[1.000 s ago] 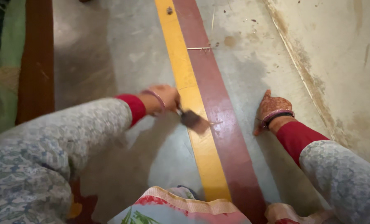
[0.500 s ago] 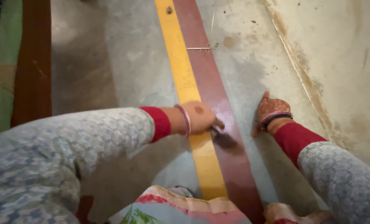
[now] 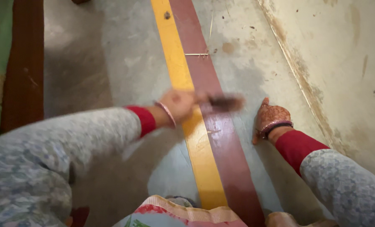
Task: The person sits on the floor and uses a small brush to sweep dust and debris along a painted yellow and red line on the concrete floor. The person moves the brush back and forth to gather the dirt into a small pile.
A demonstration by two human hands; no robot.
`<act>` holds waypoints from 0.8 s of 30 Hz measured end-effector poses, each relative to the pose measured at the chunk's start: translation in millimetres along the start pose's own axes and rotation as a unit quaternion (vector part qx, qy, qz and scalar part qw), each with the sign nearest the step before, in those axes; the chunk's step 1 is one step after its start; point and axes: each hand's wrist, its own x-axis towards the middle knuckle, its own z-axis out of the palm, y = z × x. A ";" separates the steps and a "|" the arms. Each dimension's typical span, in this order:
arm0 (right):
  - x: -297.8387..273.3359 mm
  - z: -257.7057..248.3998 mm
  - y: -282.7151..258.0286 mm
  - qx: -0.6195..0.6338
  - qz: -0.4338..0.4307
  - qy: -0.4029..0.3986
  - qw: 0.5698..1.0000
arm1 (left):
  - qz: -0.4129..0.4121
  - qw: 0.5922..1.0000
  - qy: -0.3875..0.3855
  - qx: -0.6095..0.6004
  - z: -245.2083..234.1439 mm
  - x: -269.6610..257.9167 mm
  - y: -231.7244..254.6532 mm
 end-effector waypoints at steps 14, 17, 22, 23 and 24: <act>2.2 0.3 4.7 -0.018 -0.027 0.020 0.999 | 0.265 0.801 0.096 0.528 -49.7 70.7 17.2; -5.3 3.8 7.8 -0.006 -0.041 0.049 0.998 | 0.290 0.850 0.052 0.436 -16.7 42.5 15.9; -12.0 -4.0 12.3 0.030 -0.018 0.048 0.998 | 0.530 0.646 -0.309 0.454 47.9 -44.6 18.1; -13.6 -1.5 15.5 0.040 -0.029 0.072 0.996 | 0.500 0.673 -0.288 0.463 47.7 -42.9 20.0; -16.5 2.5 19.4 0.050 -0.038 0.094 0.994 | 0.469 0.698 -0.269 0.470 47.2 -37.0 20.3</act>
